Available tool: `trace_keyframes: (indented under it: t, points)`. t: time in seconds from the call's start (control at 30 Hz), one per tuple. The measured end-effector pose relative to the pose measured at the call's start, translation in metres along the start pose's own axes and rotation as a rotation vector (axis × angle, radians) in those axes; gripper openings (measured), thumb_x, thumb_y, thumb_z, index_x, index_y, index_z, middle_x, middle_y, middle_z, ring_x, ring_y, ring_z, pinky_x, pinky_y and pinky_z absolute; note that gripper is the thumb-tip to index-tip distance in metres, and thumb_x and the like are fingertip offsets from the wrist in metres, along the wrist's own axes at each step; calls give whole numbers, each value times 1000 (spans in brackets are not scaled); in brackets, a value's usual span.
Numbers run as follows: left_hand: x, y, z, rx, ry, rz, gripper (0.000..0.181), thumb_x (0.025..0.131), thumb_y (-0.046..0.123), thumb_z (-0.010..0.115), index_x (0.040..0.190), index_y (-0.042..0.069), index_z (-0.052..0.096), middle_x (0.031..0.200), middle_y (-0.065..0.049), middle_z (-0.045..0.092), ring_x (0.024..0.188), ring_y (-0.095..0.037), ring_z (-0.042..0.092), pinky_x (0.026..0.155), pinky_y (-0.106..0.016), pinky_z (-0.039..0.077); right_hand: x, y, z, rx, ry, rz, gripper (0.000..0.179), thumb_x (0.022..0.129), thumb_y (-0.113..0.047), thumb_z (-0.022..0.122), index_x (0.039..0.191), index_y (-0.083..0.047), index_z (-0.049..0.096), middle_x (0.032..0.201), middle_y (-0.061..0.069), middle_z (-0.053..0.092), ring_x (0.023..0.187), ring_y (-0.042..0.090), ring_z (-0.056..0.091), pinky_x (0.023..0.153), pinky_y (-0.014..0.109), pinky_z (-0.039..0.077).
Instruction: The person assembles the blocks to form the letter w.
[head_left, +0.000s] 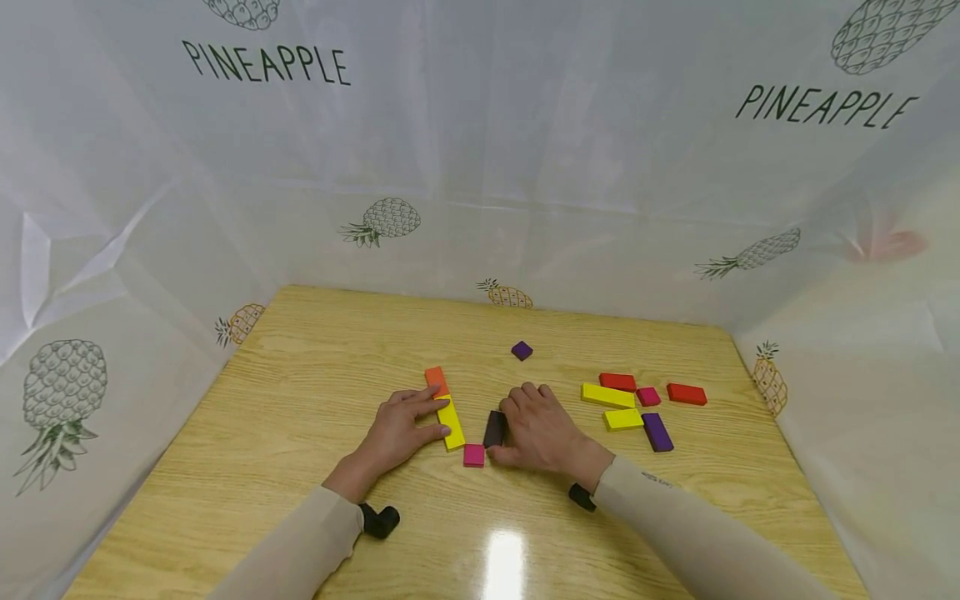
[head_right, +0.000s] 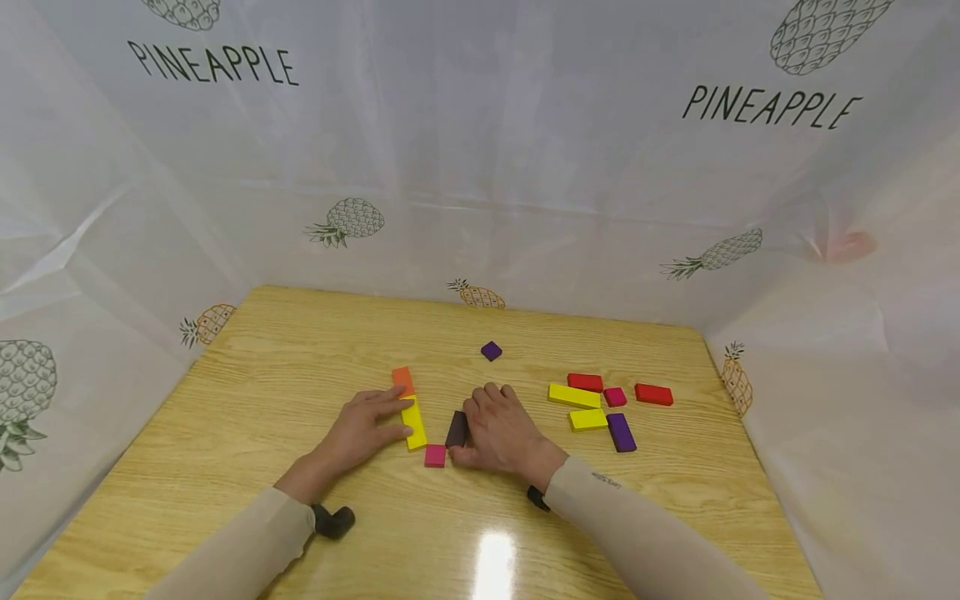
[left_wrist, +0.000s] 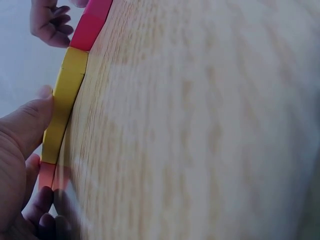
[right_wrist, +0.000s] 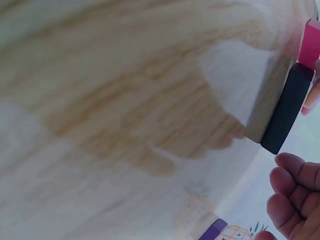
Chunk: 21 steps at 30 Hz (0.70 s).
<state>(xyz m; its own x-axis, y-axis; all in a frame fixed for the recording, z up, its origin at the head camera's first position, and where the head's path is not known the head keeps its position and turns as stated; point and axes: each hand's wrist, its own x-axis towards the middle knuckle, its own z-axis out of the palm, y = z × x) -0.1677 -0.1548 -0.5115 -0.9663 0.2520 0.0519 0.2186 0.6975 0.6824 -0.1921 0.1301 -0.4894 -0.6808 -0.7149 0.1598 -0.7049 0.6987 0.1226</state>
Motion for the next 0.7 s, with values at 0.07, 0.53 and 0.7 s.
trace_keyframes:
  t: [0.07, 0.53, 0.7]
  points:
    - [0, 0, 0, -2, 0, -1, 50, 94, 36, 81, 140, 18, 72, 160, 0, 53, 145, -35, 45, 118, -65, 30, 0, 1, -1, 4, 13, 7, 68, 90, -72, 64, 111, -8, 68, 101, 4, 64, 92, 24, 52, 80, 38, 42]
    - [-1, 1, 1, -5, -4, -15, 50, 93, 33, 82, 139, 18, 72, 160, -1, 53, 144, -35, 46, 118, -65, 31, -18, 20, -6, -8, 101, 128, 57, 92, -60, 69, 108, -4, 67, 103, 10, 64, 95, 30, 53, 83, 43, 43]
    - [-1, 0, 1, -12, -8, -19, 51, 93, 34, 82, 140, 18, 71, 161, 1, 53, 145, -34, 44, 119, -65, 29, -31, 30, -4, -20, 100, 173, 59, 92, -59, 70, 110, -3, 67, 103, 11, 64, 95, 31, 54, 83, 44, 43]
